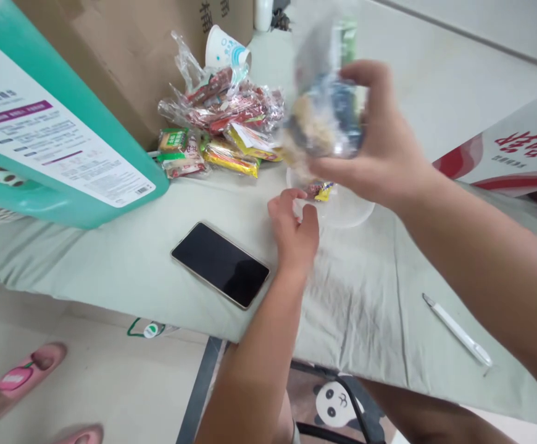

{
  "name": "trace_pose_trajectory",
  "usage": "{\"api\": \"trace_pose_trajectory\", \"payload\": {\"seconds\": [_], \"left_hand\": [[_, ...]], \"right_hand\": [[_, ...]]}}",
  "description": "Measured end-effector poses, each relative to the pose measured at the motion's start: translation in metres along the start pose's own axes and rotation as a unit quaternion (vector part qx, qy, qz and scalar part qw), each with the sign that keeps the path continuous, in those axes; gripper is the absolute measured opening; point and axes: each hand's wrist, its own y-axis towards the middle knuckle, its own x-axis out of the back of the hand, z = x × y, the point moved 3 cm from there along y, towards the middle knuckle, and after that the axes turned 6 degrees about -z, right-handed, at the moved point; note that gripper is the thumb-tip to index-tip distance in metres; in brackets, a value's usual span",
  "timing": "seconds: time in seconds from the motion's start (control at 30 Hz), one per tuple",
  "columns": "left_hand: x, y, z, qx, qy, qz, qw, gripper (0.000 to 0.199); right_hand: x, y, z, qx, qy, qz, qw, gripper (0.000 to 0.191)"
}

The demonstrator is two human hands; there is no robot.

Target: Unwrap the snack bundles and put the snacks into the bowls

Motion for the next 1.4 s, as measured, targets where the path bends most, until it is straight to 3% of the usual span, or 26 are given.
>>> {"api": "trace_pose_trajectory", "payload": {"seconds": [0.13,0.27,0.4,0.53,0.6,0.73,0.97,1.1,1.27,1.33,1.4], "left_hand": [[-0.005,-0.004,0.003,-0.024,0.001,0.015,1.0,0.021],[-0.003,-0.001,0.006,-0.038,0.001,0.016,0.999,0.017],[0.003,0.003,0.004,-0.02,0.011,0.03,0.999,0.014],[0.006,0.004,0.001,0.006,0.007,0.05,0.999,0.021],[0.004,0.004,0.001,0.003,-0.004,0.048,0.999,0.022],[-0.002,0.002,0.003,0.009,-0.025,0.038,0.999,0.023],[-0.001,0.003,0.004,0.008,-0.012,0.035,0.999,0.02],[0.0,0.004,0.006,0.008,-0.019,0.067,0.998,0.017],[-0.005,-0.001,0.008,0.024,-0.039,0.127,0.991,0.015],[-0.007,-0.002,0.008,0.026,-0.036,0.131,0.99,0.014],[-0.008,-0.003,0.008,0.016,-0.029,0.131,0.991,0.013]], "right_hand": [[-0.038,0.036,0.032,-0.042,0.059,0.078,0.994,0.073],[-0.066,0.038,0.04,-0.028,0.047,0.138,0.989,0.06],[-0.05,0.017,0.004,-0.051,0.037,0.067,0.996,0.033],[-0.034,-0.016,-0.057,-0.143,-0.057,-0.031,0.988,0.035],[-0.04,-0.028,-0.076,-0.164,-0.098,-0.026,0.981,0.046],[-0.06,-0.029,-0.079,-0.149,-0.139,-0.02,0.979,0.054],[-0.077,-0.007,-0.073,-0.139,-0.064,0.006,0.988,0.068],[-0.063,-0.022,-0.071,-0.119,-0.038,-0.031,0.992,0.065],[-0.027,-0.035,-0.059,-0.103,0.018,-0.08,0.991,0.041],[-0.005,-0.03,-0.051,-0.101,0.019,-0.136,0.985,0.043],[0.018,-0.019,-0.04,-0.078,0.016,-0.231,0.97,0.047]]}}
